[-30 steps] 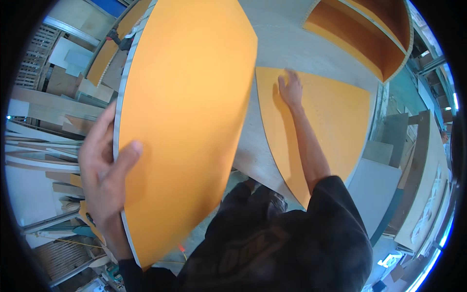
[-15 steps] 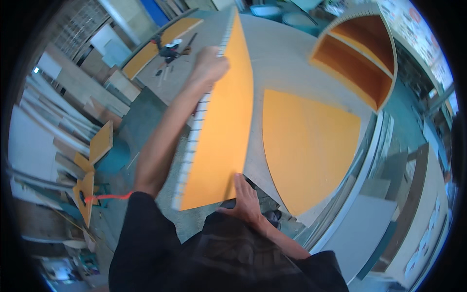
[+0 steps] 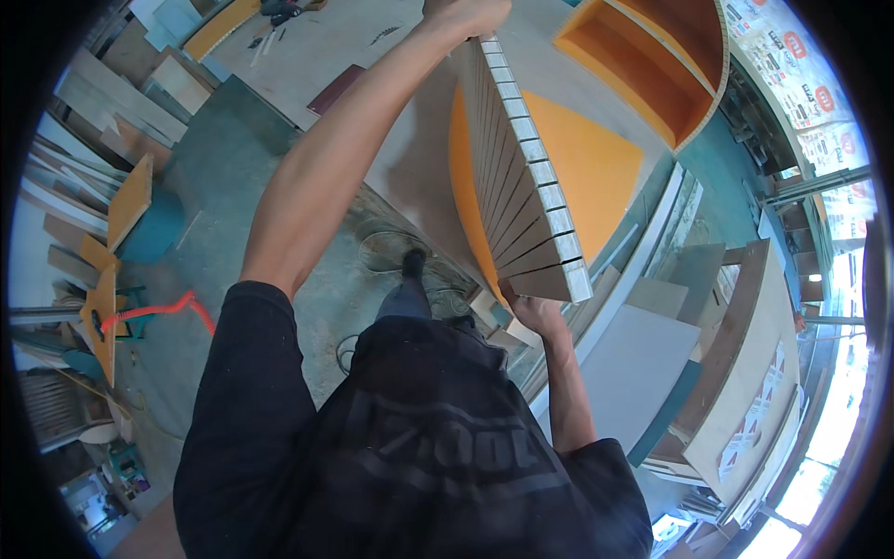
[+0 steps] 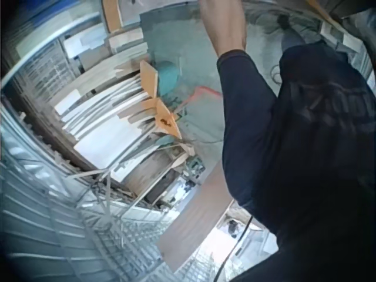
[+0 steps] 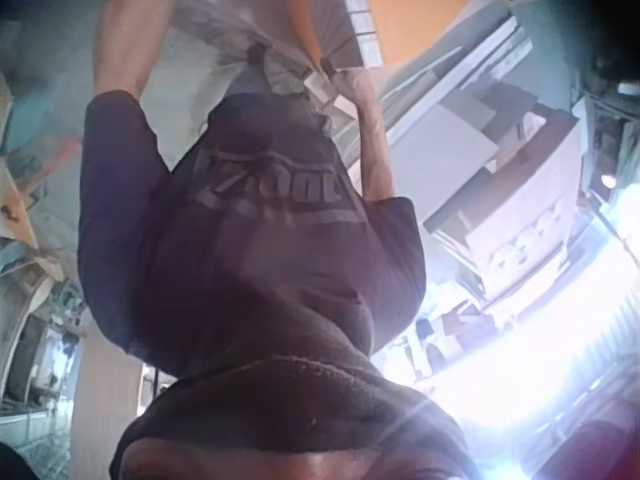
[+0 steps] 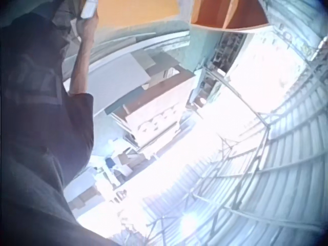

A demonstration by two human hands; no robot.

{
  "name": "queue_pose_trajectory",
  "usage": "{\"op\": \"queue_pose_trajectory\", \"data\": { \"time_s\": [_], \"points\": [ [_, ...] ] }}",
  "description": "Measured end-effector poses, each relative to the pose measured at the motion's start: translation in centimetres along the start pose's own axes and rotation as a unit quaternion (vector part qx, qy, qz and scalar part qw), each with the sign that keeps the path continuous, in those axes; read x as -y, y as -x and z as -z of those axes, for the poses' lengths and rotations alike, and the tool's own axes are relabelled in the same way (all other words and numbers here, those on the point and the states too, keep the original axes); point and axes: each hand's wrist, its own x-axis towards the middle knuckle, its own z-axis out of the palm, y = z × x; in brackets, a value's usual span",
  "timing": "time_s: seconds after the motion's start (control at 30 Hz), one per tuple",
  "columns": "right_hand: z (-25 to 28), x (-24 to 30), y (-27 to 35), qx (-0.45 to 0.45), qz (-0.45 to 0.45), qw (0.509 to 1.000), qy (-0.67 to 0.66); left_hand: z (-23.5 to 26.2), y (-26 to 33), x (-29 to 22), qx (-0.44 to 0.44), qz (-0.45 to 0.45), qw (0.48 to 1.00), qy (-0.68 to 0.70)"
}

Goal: The person applies glue from a squeeze bottle to the internal slots of a curved wooden board while holding it upright on a workbench.

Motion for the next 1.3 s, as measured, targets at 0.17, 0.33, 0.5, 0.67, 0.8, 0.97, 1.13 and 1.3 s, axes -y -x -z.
{"op": "queue_pose_trajectory", "data": {
  "time_s": [0.17, 0.33, 0.5, 0.67, 0.8, 0.97, 1.13, 1.3],
  "points": [
    [0.1, -2.0, -0.8, -0.054, 0.137, 0.989, 0.025, -1.4, 0.4, -1.0, -0.02, -0.048, 0.998, -0.047],
    [-0.3, -2.0, -0.6, -0.05, 0.115, 0.992, -0.014, -2.1, 0.8, -2.6, -0.002, -0.082, 0.996, -0.041],
    [0.7, -2.2, -0.3, -0.027, 0.103, 0.994, -0.021, -2.9, 0.3, -3.6, 0.019, -0.098, 0.993, -0.067],
    [0.4, -3.9, -0.2, 0.001, 0.101, 0.995, 0.006, -2.4, 0.4, -2.7, 0.024, -0.13, 0.989, -0.061],
    [0.1, -3.4, -0.6, -0.01, 0.125, 0.991, 0.048, -2.6, -1.1, -1.4, -0.014, -0.175, 0.978, -0.117],
    [-1.4, -5.6, 0.1, -0.037, 0.15, 0.981, 0.122, -1.1, 0.6, -1.7, 0.036, -0.12, 0.987, -0.096],
    [-1.2, -4.2, 0.5, -0.018, 0.074, 0.995, 0.068, -1.5, 1.1, -1.5, 0.004, -0.16, 0.984, -0.078],
    [-1.3, -4.4, 0.6, -0.03, 0.066, 0.995, 0.068, -2.2, 0.3, -2.0, 0.02, -0.163, 0.984, -0.068]
  ]
}}
